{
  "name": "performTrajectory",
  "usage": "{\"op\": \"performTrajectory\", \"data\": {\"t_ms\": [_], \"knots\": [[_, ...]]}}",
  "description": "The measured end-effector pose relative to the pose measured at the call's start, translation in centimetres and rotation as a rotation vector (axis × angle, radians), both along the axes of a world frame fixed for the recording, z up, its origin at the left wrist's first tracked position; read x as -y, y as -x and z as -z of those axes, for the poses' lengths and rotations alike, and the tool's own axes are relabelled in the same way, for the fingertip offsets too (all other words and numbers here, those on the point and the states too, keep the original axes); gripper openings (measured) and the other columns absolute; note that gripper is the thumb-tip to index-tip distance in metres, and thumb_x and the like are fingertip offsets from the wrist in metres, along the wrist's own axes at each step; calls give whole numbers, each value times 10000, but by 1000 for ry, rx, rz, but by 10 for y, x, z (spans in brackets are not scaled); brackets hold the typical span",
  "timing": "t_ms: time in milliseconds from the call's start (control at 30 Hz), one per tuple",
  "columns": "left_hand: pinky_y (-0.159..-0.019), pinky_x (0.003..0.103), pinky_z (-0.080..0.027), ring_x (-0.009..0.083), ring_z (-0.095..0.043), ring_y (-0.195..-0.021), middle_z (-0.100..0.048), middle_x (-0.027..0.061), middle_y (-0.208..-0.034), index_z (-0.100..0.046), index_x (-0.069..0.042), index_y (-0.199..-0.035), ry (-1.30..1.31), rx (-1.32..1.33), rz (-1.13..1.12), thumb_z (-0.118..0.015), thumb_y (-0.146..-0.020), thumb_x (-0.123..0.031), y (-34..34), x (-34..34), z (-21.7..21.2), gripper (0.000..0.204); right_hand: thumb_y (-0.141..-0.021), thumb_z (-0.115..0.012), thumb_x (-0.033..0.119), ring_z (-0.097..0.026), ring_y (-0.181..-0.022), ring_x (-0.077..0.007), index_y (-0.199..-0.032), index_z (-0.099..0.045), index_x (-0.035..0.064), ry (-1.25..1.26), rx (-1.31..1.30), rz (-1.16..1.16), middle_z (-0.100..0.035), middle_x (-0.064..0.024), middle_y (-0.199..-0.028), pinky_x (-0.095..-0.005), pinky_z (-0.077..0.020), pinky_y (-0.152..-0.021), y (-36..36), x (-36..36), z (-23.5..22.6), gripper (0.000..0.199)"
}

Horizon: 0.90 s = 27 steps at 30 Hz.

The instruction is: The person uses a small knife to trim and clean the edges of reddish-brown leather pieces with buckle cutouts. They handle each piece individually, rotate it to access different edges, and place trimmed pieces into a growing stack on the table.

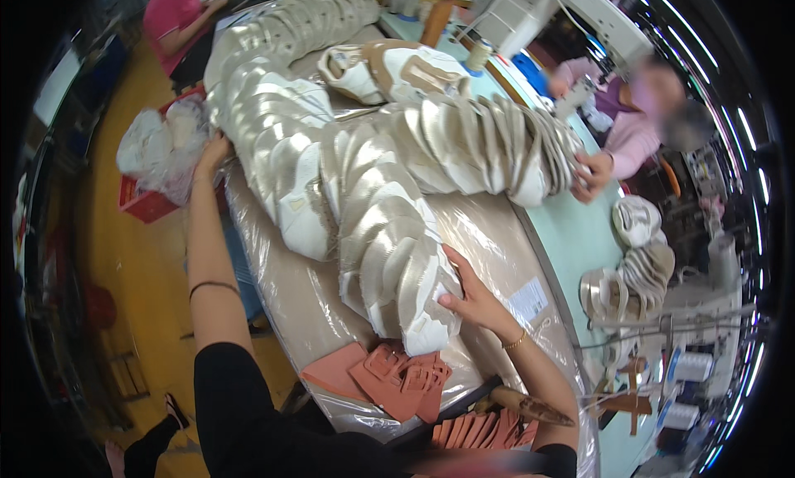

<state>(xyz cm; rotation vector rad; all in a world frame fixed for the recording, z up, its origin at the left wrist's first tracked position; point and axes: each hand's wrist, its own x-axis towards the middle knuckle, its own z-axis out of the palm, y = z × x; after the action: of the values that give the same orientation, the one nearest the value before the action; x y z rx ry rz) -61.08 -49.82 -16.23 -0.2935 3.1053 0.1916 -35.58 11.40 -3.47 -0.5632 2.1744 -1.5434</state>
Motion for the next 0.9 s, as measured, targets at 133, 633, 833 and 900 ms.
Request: {"op": "performTrajectory", "data": {"t_ms": [133,633,833,900], "knots": [[-991,456,-410,420,-562,-1127,-600,302,-1153,-516,79,-1264,-217,-262,-382,-395,-994,-410,-27,-26,-45,571,-897,-650,305,-348,-1360,-339,-1447,-331,70,-59,-126,82,-355,-216,-1454,-397,-263,-1133,-5,-16,-4,678],[-1064,415,-346,343,-417,-1306,-369,174,-1454,-466,-104,-1369,-182,-779,1161,-739,-794,-337,-43,-494,-277,677,-871,-661,256,-539,-1132,-296,-1226,-569,68,-331,-334,740,-526,-157,-1252,-365,-465,-930,39,-166,18,412],[-1072,557,-309,387,-318,-1377,-154,140,-1574,-196,-299,-1507,455,-635,1174,-867,-568,-449,-34,-641,-261,1163,-848,-668,220,-476,-1234,-349,-1205,-572,59,-333,-483,714,-476,-189,-1338,-384,-402,-1026,25,-171,45,403],[-1042,602,-318,406,-299,-1382,-99,131,-1590,-144,-382,-1509,466,-462,1117,-898,-504,-442,-41,-671,-252,1258,-848,-669,208,-478,-1234,-349,-1191,-578,58,-291,-491,715,-482,-178,-1340,-388,-407,-1020,23,-170,50,385]]}}
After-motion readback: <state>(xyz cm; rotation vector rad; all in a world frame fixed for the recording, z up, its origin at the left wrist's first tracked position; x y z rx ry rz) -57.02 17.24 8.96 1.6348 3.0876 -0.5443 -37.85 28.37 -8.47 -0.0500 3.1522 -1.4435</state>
